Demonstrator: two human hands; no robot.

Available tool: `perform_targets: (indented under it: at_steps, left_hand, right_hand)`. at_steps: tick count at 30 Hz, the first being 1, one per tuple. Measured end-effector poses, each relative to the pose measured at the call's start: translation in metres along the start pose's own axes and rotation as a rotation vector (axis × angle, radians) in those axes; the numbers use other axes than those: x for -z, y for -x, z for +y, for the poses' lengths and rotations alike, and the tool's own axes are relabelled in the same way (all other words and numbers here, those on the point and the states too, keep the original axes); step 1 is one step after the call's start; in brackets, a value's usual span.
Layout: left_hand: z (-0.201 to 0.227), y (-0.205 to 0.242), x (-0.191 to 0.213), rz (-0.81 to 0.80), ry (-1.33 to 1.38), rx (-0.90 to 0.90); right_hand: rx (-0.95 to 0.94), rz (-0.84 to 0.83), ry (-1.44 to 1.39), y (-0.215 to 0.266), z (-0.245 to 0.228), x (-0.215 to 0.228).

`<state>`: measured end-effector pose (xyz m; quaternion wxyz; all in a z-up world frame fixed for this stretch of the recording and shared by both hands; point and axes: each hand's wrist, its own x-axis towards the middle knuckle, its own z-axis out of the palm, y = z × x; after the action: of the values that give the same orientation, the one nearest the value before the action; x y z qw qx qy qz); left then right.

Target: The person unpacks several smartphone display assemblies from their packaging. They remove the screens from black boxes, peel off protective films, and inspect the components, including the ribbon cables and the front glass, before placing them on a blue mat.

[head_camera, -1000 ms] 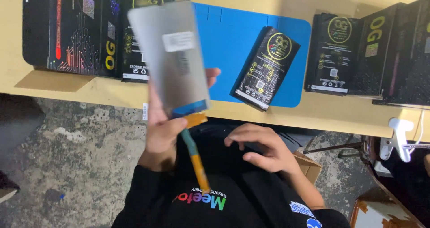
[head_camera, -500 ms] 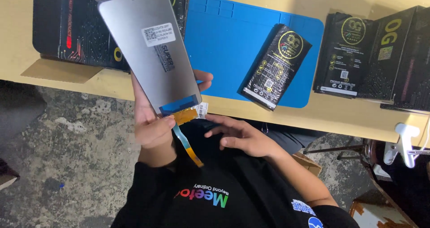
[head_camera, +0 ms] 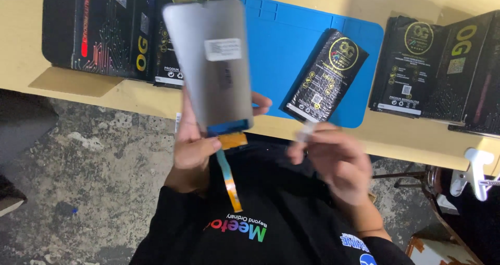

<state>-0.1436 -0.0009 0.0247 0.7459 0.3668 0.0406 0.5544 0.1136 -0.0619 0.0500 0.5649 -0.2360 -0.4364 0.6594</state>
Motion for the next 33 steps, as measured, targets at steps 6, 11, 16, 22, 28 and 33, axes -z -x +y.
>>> perform_targets:
  at_steps: [6,11,16,22,28,33]
  left_hand:
    - [-0.048,-0.029,-0.018,-0.219,-0.050,0.224]
    - [-0.132,-0.024,-0.006,-0.283,0.066,0.196]
    - [-0.150,-0.031,0.023,-0.279,-0.062,0.119]
    - [-0.136,-0.026,0.018,-0.256,-0.127,0.169]
    - [-0.134,-0.027,0.016,-0.261,-0.141,0.178]
    - [-0.135,-0.028,0.012,-0.253,-0.165,0.175]
  right_hand:
    - [0.645,0.056,0.703,-0.027,-0.034,0.037]
    - [0.566,0.246,1.001,-0.042,-0.029,0.038]
    - [0.570,0.210,1.274,-0.047,-0.007,0.053]
    - [0.631,0.195,1.403,-0.056,0.003,0.042]
    - [0.634,0.181,1.390,-0.060,0.003,0.039]
    - [0.626,0.173,1.398,-0.062,0.001,0.035]
